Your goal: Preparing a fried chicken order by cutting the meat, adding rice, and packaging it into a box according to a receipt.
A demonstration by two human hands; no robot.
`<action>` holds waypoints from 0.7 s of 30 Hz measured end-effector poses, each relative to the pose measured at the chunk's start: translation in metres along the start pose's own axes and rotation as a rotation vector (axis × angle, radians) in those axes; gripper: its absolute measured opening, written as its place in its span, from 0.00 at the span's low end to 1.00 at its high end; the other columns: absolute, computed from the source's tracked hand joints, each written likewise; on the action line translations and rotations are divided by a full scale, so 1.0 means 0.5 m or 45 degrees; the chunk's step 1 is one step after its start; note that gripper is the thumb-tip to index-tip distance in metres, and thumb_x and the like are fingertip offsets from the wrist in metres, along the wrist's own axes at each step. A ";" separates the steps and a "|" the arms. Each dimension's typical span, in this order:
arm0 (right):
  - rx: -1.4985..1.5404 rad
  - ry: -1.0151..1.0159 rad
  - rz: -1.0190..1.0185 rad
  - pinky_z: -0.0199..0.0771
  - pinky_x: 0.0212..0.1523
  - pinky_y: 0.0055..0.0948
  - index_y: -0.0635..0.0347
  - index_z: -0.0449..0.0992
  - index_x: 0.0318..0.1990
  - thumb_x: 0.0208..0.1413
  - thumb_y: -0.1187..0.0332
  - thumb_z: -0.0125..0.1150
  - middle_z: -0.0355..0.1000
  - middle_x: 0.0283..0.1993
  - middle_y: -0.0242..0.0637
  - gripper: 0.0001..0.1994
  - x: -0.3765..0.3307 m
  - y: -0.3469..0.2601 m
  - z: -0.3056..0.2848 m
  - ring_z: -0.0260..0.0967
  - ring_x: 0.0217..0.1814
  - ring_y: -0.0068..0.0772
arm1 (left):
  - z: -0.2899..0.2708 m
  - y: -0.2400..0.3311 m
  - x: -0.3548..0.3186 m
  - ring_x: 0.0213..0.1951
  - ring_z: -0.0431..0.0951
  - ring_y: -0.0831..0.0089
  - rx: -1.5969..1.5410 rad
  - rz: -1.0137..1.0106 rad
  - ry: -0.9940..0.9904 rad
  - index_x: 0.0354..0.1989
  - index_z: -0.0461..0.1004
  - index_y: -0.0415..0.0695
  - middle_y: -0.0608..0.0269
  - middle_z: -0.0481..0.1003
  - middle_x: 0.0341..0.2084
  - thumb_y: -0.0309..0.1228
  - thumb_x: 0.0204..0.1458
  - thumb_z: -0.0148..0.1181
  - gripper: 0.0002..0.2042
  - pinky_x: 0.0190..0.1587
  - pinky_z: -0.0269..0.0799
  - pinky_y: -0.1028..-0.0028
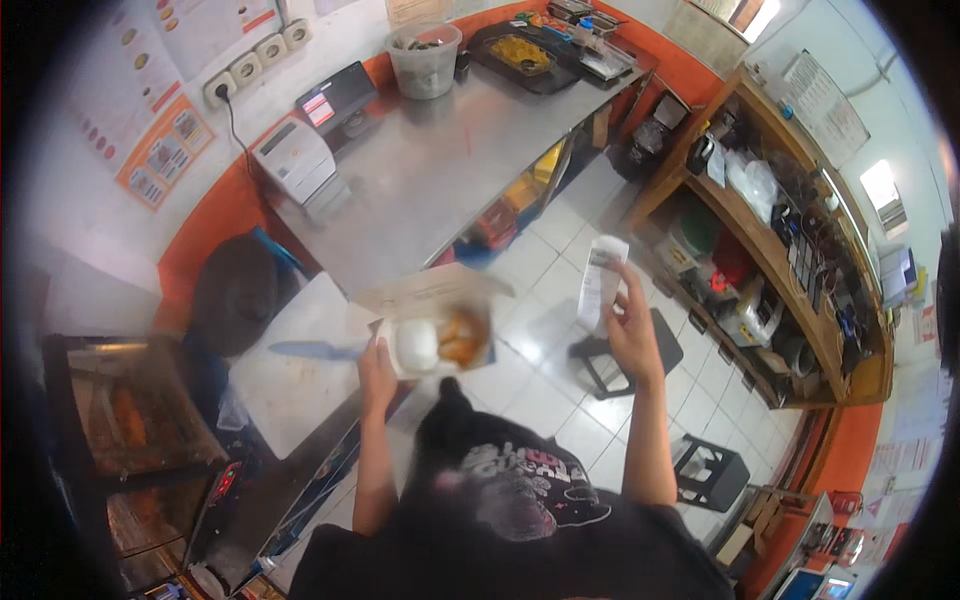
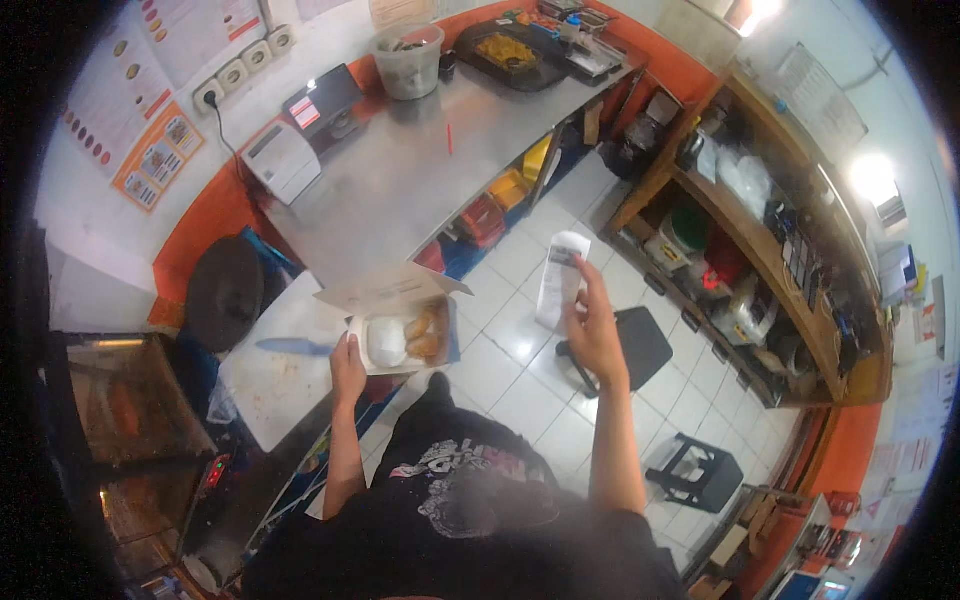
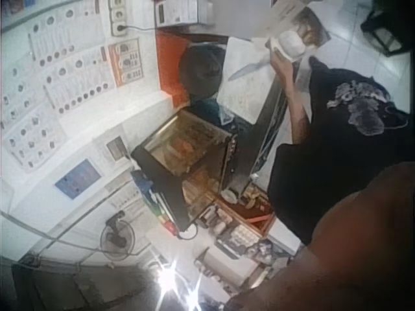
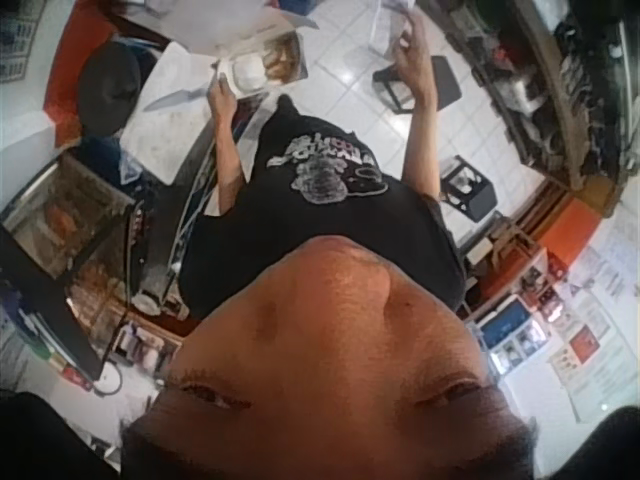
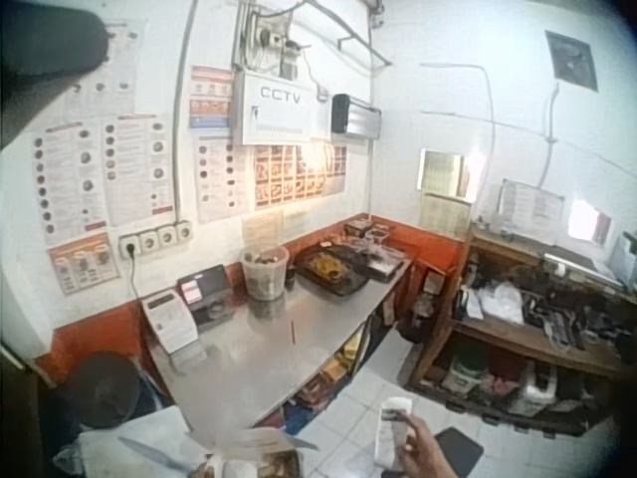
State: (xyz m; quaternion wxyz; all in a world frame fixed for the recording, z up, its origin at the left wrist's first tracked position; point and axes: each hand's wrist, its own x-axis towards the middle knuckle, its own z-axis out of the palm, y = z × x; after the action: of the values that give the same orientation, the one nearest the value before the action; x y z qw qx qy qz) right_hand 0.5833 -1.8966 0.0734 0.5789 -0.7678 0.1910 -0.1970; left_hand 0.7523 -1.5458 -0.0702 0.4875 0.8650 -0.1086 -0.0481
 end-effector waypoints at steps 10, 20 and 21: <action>-0.790 -0.025 -0.034 0.52 0.71 0.39 0.61 0.53 0.70 0.48 0.89 0.43 0.50 0.73 0.50 0.37 0.387 0.266 -0.097 0.48 0.75 0.51 | 0.416 0.126 0.386 0.44 0.75 0.40 -0.068 0.016 -0.230 0.46 0.74 0.33 0.37 0.76 0.38 0.34 0.66 0.43 0.16 0.47 0.70 0.56; -0.625 -0.279 -0.126 0.58 0.66 0.36 0.59 0.50 0.72 0.47 0.89 0.46 0.49 0.73 0.51 0.40 0.866 0.477 -0.196 0.51 0.73 0.49 | 0.775 0.197 0.788 0.42 0.76 0.39 -0.334 -0.136 -0.154 0.44 0.74 0.33 0.34 0.75 0.34 0.37 0.66 0.42 0.19 0.46 0.69 0.52; -0.624 -0.365 -0.117 0.58 0.66 0.35 0.60 0.49 0.72 0.48 0.88 0.46 0.50 0.72 0.50 0.39 0.917 0.508 -0.187 0.52 0.73 0.48 | 0.794 0.187 0.816 0.42 0.76 0.39 -0.316 -0.151 -0.126 0.44 0.74 0.33 0.34 0.75 0.34 0.37 0.66 0.42 0.19 0.46 0.69 0.52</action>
State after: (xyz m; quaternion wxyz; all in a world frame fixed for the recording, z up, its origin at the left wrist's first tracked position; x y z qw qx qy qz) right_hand 0.9072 -2.2771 -0.1108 0.3877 -0.9127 0.1142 -0.0604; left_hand 1.0607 -2.0189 -0.1876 0.5812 0.7994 -0.0742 -0.1324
